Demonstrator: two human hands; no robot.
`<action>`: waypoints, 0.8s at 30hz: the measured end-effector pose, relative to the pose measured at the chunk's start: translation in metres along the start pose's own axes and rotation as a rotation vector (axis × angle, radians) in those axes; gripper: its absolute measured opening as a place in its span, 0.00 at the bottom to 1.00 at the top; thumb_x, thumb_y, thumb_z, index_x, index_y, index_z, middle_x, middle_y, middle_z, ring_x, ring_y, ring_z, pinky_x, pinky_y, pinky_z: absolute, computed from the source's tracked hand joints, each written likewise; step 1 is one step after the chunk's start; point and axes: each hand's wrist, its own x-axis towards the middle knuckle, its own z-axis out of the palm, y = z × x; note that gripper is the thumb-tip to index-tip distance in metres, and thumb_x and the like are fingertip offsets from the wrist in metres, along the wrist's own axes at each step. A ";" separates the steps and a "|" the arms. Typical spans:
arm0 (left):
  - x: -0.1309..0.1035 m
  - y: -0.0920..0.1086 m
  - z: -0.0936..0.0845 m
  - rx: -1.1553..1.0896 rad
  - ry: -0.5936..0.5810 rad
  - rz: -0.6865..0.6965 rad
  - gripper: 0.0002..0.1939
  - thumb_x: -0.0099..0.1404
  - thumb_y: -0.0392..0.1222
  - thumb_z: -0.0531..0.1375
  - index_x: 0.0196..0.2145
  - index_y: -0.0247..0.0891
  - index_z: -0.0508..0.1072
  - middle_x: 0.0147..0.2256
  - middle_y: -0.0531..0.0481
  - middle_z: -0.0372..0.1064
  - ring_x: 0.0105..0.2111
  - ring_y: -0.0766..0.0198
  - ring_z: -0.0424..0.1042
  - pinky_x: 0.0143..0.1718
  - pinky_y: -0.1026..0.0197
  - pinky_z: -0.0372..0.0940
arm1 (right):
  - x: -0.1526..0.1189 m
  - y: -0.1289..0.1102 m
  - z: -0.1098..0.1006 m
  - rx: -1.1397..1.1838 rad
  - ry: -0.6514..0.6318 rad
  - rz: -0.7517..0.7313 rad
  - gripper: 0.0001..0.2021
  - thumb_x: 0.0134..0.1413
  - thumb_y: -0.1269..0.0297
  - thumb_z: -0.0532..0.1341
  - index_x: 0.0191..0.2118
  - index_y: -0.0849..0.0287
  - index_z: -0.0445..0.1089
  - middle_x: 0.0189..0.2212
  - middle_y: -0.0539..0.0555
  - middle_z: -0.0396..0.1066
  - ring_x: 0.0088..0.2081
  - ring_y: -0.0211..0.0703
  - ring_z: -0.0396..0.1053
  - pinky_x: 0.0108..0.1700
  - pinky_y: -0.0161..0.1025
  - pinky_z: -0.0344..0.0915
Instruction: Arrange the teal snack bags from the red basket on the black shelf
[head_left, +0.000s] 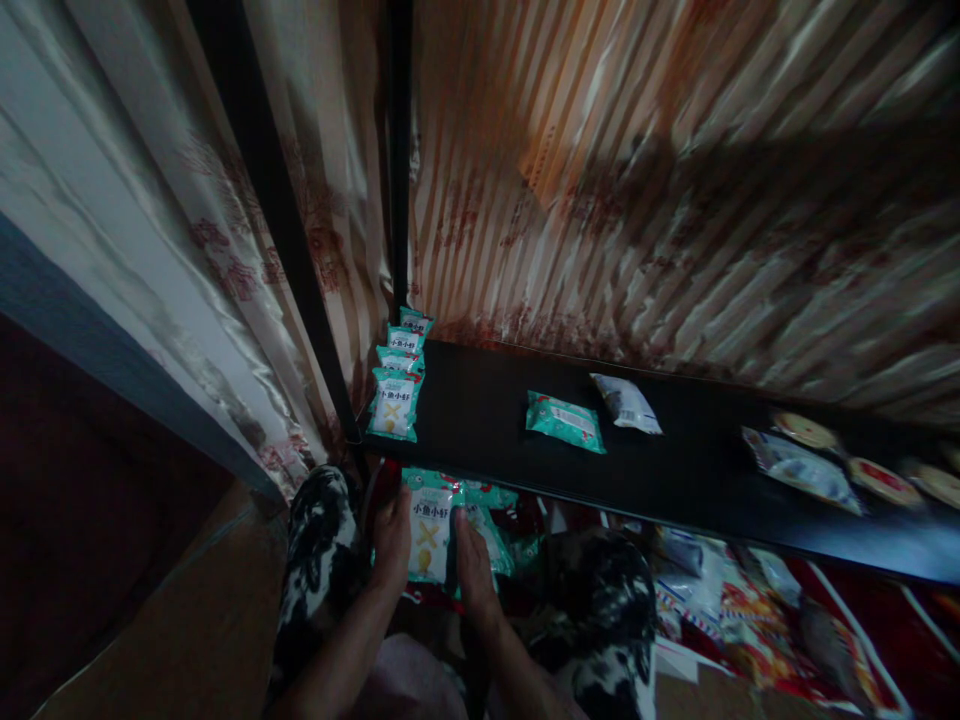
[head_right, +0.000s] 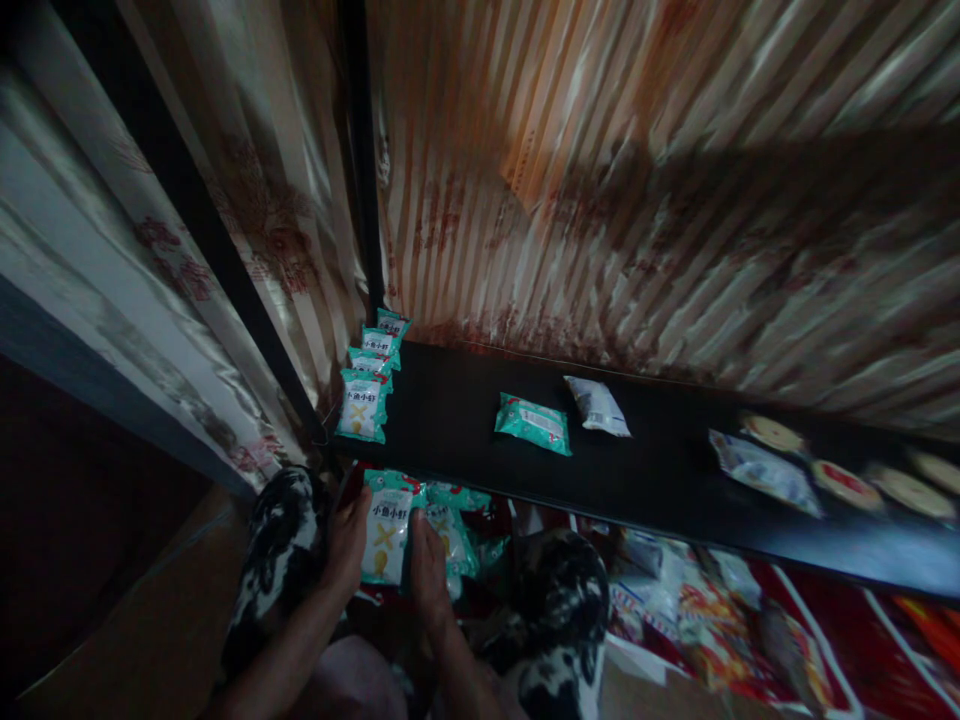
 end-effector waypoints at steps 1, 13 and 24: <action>0.000 0.002 0.001 -0.005 0.002 -0.002 0.33 0.47 0.68 0.59 0.29 0.31 0.76 0.17 0.45 0.71 0.21 0.58 0.73 0.23 0.61 0.66 | -0.003 -0.002 0.000 0.001 -0.005 -0.008 0.28 0.51 0.39 0.51 0.37 0.59 0.75 0.36 0.58 0.75 0.41 0.49 0.71 0.40 0.40 0.67; 0.004 0.005 0.006 0.022 -0.069 0.071 0.29 0.50 0.64 0.57 0.35 0.33 0.75 0.35 0.42 0.76 0.36 0.55 0.74 0.36 0.58 0.68 | -0.017 -0.005 -0.008 0.072 -0.049 -0.056 0.24 0.48 0.49 0.62 0.48 0.60 0.68 0.44 0.58 0.72 0.46 0.51 0.69 0.47 0.43 0.66; -0.020 0.009 0.002 0.170 -0.155 0.098 0.23 0.51 0.53 0.62 0.42 0.38 0.74 0.44 0.45 0.73 0.47 0.52 0.70 0.47 0.57 0.64 | 0.002 -0.008 -0.015 0.166 0.003 -0.032 0.23 0.50 0.48 0.59 0.46 0.61 0.68 0.41 0.58 0.74 0.42 0.49 0.71 0.44 0.42 0.68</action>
